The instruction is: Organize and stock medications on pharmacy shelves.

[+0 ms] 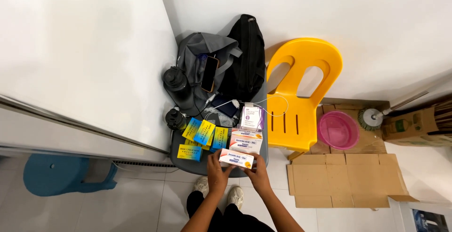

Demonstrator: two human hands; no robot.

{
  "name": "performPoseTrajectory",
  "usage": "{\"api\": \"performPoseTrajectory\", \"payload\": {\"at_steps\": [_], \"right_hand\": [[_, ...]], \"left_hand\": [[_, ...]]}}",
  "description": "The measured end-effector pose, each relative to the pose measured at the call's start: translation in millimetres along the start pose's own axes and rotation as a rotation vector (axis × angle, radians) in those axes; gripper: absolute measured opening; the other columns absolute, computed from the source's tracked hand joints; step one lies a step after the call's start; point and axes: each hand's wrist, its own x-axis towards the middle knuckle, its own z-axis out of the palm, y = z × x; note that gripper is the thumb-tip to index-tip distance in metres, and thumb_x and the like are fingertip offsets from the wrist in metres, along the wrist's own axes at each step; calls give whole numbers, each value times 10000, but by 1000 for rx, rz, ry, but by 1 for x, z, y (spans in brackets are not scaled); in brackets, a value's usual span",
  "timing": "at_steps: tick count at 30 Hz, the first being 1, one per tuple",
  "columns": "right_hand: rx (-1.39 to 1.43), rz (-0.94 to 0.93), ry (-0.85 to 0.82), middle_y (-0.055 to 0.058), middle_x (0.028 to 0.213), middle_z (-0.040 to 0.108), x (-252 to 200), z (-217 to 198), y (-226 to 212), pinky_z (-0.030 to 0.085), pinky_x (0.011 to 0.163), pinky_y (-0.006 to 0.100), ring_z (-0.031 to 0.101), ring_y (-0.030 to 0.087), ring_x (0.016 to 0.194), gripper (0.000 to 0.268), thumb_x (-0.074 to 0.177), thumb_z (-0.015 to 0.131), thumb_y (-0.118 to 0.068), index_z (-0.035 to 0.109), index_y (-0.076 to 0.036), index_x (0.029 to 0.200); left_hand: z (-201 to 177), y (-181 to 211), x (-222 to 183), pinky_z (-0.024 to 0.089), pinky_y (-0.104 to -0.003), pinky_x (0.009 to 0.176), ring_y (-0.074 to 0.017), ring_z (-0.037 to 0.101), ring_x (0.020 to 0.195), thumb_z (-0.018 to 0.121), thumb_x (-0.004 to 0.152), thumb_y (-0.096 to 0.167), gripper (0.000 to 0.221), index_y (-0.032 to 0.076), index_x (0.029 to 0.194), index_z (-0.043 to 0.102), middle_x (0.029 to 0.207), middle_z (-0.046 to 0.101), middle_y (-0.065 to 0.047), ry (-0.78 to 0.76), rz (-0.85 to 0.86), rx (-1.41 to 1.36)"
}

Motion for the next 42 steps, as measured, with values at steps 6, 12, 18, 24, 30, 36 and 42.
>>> {"api": "performPoseTrajectory", "payload": {"at_steps": [6, 12, 18, 24, 30, 36, 42], "right_hand": [[138, 50, -32, 92, 1330, 569, -6, -10, -10, 586, 819, 332, 600, 201, 1103, 762, 742, 851, -271, 394, -188, 1347], [171, 47, 158, 104, 1275, 534, 17, -41, -16, 547, 832, 336, 565, 219, 1084, 485, 953, 589, -351, 453, -135, 1365], [-96, 219, 71, 117, 1368, 512, 53, -44, -58, 602, 885, 366, 589, 233, 1163, 611, 916, 687, -401, 492, -148, 1436], [-126, 257, 6, 118, 1325, 567, 66, -39, -46, 569, 901, 374, 601, 236, 1143, 659, 846, 790, -339, 523, -94, 1397], [121, 163, 52, 112, 1311, 667, 41, -45, -35, 580, 912, 381, 645, 249, 1152, 621, 813, 808, -98, 517, -108, 1361], [54, 29, 160, 119, 1251, 658, 22, -36, -11, 564, 844, 365, 635, 236, 1052, 622, 770, 850, -113, 523, -98, 1299], [5, -15, 230, 115, 1194, 666, 3, -10, -10, 575, 797, 342, 660, 215, 1043, 590, 771, 866, -170, 529, -92, 1249]], "left_hand": [[1, -6, 4, 548, -470, 763, -312, 554, 1135, 884, 767, 392, 788, 246, 1438, 498, 1329, 544, -66, 40, 16, 186], [-19, -7, 9, 533, -490, 860, -320, 464, 1228, 898, 777, 332, 835, 287, 1494, 473, 1388, 507, -83, -14, 174, 88], [-54, 12, 16, 604, -407, 796, -243, 647, 1121, 856, 814, 146, 569, 186, 1314, 589, 1241, 641, -87, -174, 141, -79], [-77, 20, -4, 635, -353, 730, -204, 672, 1087, 894, 761, 241, 612, 178, 1280, 575, 1254, 630, -58, 14, -4, -51], [-59, 35, -14, 650, -347, 601, -223, 716, 1019, 847, 795, 337, 581, 125, 1218, 511, 1225, 612, -119, 306, -141, -168], [-38, 61, -5, 672, -371, 537, -257, 696, 1100, 812, 808, 416, 578, 123, 1156, 457, 1217, 545, -99, 331, -223, -154], [0, 27, 14, 545, -473, 589, -303, 620, 1012, 827, 825, 388, 559, 108, 1122, 446, 1151, 495, -110, 400, -211, -3]]}}
